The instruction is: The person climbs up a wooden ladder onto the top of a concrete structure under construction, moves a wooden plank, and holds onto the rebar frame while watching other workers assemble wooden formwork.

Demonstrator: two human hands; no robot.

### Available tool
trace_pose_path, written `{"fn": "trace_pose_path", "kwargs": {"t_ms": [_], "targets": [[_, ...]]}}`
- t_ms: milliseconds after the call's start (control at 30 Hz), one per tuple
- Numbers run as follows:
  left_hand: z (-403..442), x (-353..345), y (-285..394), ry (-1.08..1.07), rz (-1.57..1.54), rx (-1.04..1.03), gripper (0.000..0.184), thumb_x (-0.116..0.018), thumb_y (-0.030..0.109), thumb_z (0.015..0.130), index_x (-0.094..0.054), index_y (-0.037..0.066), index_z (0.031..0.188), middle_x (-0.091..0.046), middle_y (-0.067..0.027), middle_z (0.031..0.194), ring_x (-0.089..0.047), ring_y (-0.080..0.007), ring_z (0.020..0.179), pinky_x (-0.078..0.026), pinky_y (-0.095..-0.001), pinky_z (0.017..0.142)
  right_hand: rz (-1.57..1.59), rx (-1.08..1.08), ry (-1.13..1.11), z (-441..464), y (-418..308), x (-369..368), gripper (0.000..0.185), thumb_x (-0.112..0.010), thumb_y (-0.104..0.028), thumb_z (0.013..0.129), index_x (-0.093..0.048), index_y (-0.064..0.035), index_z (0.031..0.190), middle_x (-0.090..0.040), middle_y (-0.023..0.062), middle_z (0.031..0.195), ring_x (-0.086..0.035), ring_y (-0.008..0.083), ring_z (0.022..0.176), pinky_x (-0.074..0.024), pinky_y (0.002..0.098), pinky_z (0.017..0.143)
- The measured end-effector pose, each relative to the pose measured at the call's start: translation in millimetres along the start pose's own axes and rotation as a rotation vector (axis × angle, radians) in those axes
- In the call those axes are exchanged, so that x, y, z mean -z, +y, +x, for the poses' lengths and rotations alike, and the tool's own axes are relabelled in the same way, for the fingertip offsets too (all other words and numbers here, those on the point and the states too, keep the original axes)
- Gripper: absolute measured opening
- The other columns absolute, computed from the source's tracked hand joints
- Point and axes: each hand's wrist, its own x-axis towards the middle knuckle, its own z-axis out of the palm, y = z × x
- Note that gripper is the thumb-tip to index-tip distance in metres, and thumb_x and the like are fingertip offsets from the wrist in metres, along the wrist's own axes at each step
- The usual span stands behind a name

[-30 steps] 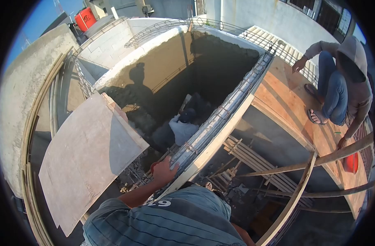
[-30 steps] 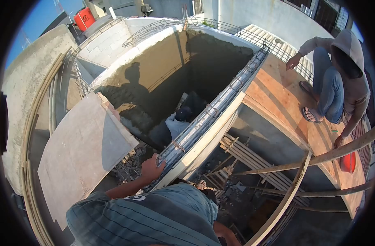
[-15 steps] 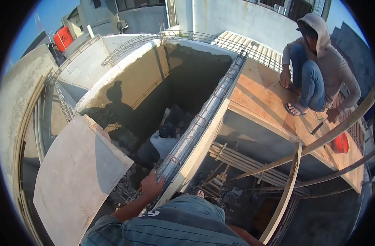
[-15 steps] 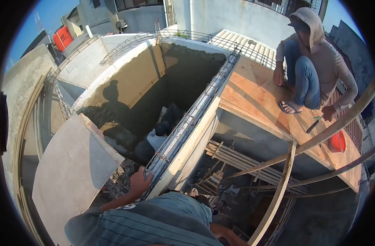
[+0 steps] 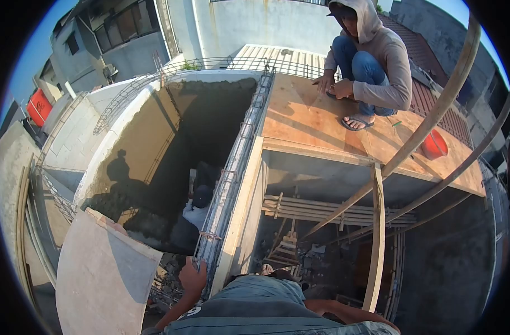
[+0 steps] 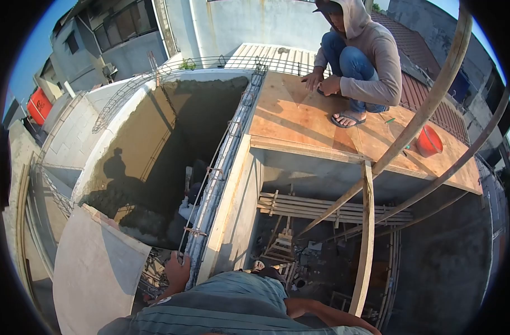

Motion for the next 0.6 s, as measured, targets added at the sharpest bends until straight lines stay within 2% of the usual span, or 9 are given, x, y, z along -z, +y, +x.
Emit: {"fn": "trace_pose_path", "kwargs": {"t_ms": [133,200,233,300,433,500,600], "targets": [[0,1,0,-0.009,0.005,-0.012,0.044,-0.069,0.043,0.097,-0.064,0.001,0.109,-0.073,-0.0234,0.084,-0.072,-0.0479,0.079,-0.054,-0.0593,0.073,0.012,0.000,0.050,-1,-2,-4,0.077,-0.084,-0.034,0.081,-0.060,-0.0015,0.147,-0.063,0.0214,0.149,-0.061,0.0381,0.135,-0.0480,0.0461,0.108],[1,-2,-5,-0.019,0.022,-0.012,0.044,-0.068,0.043,0.097,-0.064,0.001,0.109,-0.073,-0.0235,0.084,-0.071,-0.0481,0.079,-0.054,-0.0593,0.073,-0.057,-0.003,0.018,5,6,-4,0.070,-0.085,-0.026,0.074,-0.068,-0.0008,0.137,-0.072,0.0211,0.135,-0.069,0.0371,0.122,-0.0534,0.0462,0.098],[1,-3,-7,-0.019,0.034,-0.008,0.044,-0.068,0.044,0.097,-0.064,0.001,0.110,-0.072,-0.0237,0.084,-0.071,-0.0484,0.079,-0.054,-0.0594,0.073,-0.051,-0.005,0.018,4,6,-7,0.070,-0.085,-0.026,0.074,-0.068,-0.0008,0.137,-0.072,0.0211,0.135,-0.069,0.0371,0.122,-0.0534,0.0462,0.098],[1,-4,-8,-0.025,0.021,0.001,0.043,-0.068,0.044,0.097,-0.064,0.002,0.109,-0.073,-0.0235,0.084,-0.071,-0.0482,0.079,-0.054,-0.0594,0.073,0.002,0.015,0.040,4,5,-6,0.065,-0.085,-0.020,0.069,-0.072,-0.0002,0.130,-0.076,0.0198,0.122,-0.073,0.0363,0.109,-0.0563,0.0457,0.088],[1,0,-1,-0.039,0.012,0.035,0.040,-0.069,0.043,0.097,-0.064,0.004,0.106,-0.073,-0.0229,0.084,-0.072,-0.0477,0.079,-0.054,-0.0591,0.073,0.009,0.018,0.048,8,18,-9,0.065,-0.085,-0.019,0.070,-0.071,0.0001,0.130,-0.077,0.0198,0.120,-0.074,0.0362,0.106,-0.0572,0.0449,0.085],[1,0,2,-0.021,-0.005,0.031,0.040,-0.069,0.043,0.097,-0.064,0.004,0.106,-0.073,-0.0229,0.084,-0.072,-0.0476,0.079,-0.054,-0.0589,0.073,-0.027,0.081,0.103,10,23,-12,0.066,-0.086,-0.019,0.069,-0.071,0.0005,0.130,-0.076,0.0204,0.122,-0.073,0.0365,0.111,-0.0565,0.0447,0.090],[-1,2,1,-0.019,-0.011,0.019,0.039,-0.069,0.042,0.097,-0.064,0.005,0.106,-0.073,-0.0226,0.083,-0.072,-0.0473,0.079,-0.054,-0.0587,0.073,-0.035,0.013,0.057,1,3,-5,0.069,-0.087,-0.021,0.068,-0.070,0.0000,0.132,-0.075,0.0215,0.126,-0.071,0.0373,0.117,-0.0550,0.0450,0.095]]}}
